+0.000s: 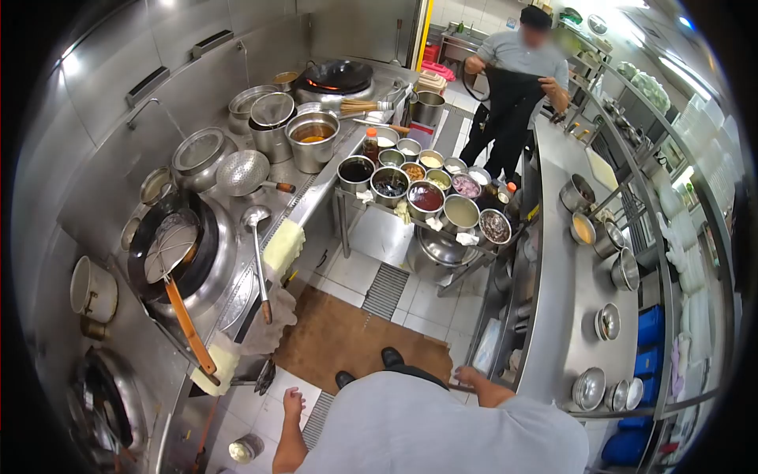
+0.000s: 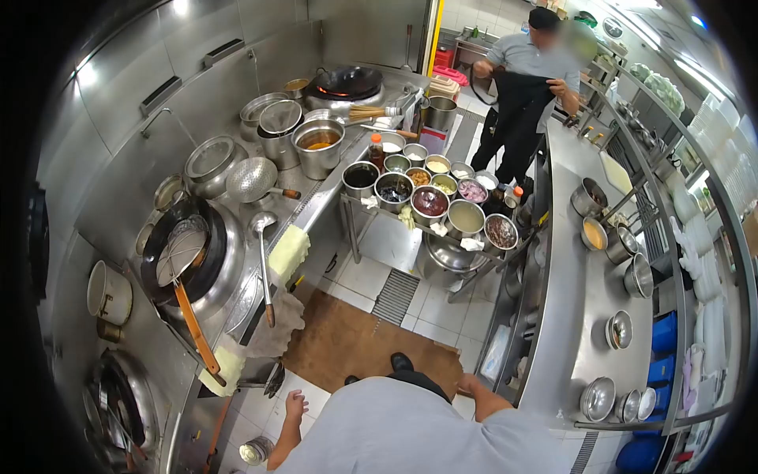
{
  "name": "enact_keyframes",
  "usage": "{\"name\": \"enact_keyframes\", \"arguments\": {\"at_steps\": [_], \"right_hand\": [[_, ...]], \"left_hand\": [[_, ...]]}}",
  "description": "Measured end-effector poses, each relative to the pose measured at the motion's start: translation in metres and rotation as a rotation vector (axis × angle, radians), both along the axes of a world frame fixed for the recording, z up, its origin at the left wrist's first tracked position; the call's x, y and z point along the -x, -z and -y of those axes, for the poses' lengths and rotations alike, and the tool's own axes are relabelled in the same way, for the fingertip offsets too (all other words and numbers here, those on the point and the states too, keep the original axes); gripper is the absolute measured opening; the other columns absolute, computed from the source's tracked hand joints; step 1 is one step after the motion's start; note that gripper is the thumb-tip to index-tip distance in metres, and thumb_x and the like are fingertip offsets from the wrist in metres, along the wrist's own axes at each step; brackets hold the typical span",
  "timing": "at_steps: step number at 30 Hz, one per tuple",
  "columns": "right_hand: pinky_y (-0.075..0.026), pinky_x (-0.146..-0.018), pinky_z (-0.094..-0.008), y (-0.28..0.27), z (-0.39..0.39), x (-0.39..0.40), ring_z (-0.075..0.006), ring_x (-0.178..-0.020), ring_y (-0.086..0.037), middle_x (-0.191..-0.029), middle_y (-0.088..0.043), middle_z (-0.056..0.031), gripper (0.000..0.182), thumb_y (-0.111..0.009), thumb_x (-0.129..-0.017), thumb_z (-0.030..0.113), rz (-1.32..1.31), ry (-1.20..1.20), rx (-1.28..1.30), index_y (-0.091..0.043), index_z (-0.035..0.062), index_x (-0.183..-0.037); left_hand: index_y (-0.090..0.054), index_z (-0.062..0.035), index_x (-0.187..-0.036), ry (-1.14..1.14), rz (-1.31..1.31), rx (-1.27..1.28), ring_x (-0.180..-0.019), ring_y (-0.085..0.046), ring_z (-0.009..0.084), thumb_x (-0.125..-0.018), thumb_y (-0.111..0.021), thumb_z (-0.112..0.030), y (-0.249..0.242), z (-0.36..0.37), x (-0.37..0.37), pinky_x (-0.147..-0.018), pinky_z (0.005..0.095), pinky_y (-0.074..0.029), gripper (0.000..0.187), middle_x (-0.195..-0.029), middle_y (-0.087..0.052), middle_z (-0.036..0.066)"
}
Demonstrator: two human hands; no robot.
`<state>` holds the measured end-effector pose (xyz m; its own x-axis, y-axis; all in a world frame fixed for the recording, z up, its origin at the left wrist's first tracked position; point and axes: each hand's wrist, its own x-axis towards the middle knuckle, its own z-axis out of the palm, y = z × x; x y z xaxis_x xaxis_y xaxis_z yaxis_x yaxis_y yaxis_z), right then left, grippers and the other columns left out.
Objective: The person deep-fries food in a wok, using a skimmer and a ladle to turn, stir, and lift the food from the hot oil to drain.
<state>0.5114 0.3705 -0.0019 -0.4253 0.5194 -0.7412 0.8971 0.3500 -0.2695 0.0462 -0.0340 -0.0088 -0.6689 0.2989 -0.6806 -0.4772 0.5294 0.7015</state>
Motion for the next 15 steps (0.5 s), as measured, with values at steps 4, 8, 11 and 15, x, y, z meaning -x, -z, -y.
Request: {"name": "enact_keyframes", "arguments": {"at_steps": [4, 8, 11, 15], "right_hand": [[-0.047, -0.083, -0.0411, 0.101, -0.087, 0.046, -0.0339, -0.095, -0.060, -0.102, -0.063, -0.0167, 0.045, -0.062, -0.072, 0.039, -0.152, -0.322, -0.136, -0.063, 0.0081, -0.105], [-0.046, -0.086, -0.0399, 0.039, -0.103, 0.179, -0.0336, -0.097, -0.059, -0.103, -0.063, -0.0161, 0.043, -0.061, -0.075, 0.037, -0.387, -0.055, -0.111, -0.060, 0.0086, -0.107], [-0.045, -0.088, -0.0388, 0.023, -0.103, 0.244, -0.0320, -0.101, -0.057, -0.107, -0.062, -0.0145, 0.038, -0.058, -0.079, 0.034, -0.621, -0.054, -0.026, -0.060, 0.0096, -0.108], [-0.046, -0.087, -0.0390, 0.031, -0.101, 0.280, -0.0316, -0.100, -0.058, -0.109, -0.061, -0.0138, 0.038, -0.058, -0.079, 0.032, -0.636, -0.212, -0.007, -0.059, 0.0095, -0.109]], "left_hand": [[-0.048, -0.0087, -0.109, -0.106, 0.010, -0.043, -0.064, -0.057, 0.0178, -0.078, -0.051, -0.003, -0.012, 0.009, -0.033, -0.047, 0.0303, -0.048, 0.031, -0.088, -0.054, 0.009], [-0.050, -0.0014, -0.106, 0.414, -0.853, 0.042, -0.070, -0.061, 0.0199, -0.082, -0.055, -0.004, 0.014, 0.036, -0.082, -0.062, 0.0293, -0.051, 0.025, -0.088, -0.061, 0.013], [-0.050, -0.0014, -0.106, 0.166, -0.456, 0.051, -0.070, -0.061, 0.0200, -0.082, -0.055, -0.004, 0.048, 0.047, -0.096, -0.062, 0.0292, -0.051, 0.025, -0.088, -0.062, 0.013], [-0.050, -0.0013, -0.106, 0.074, -0.388, 0.096, -0.071, -0.061, 0.0202, -0.082, -0.055, -0.004, 0.043, 0.025, -0.093, -0.063, 0.0291, -0.051, 0.024, -0.088, -0.062, 0.013]]}}
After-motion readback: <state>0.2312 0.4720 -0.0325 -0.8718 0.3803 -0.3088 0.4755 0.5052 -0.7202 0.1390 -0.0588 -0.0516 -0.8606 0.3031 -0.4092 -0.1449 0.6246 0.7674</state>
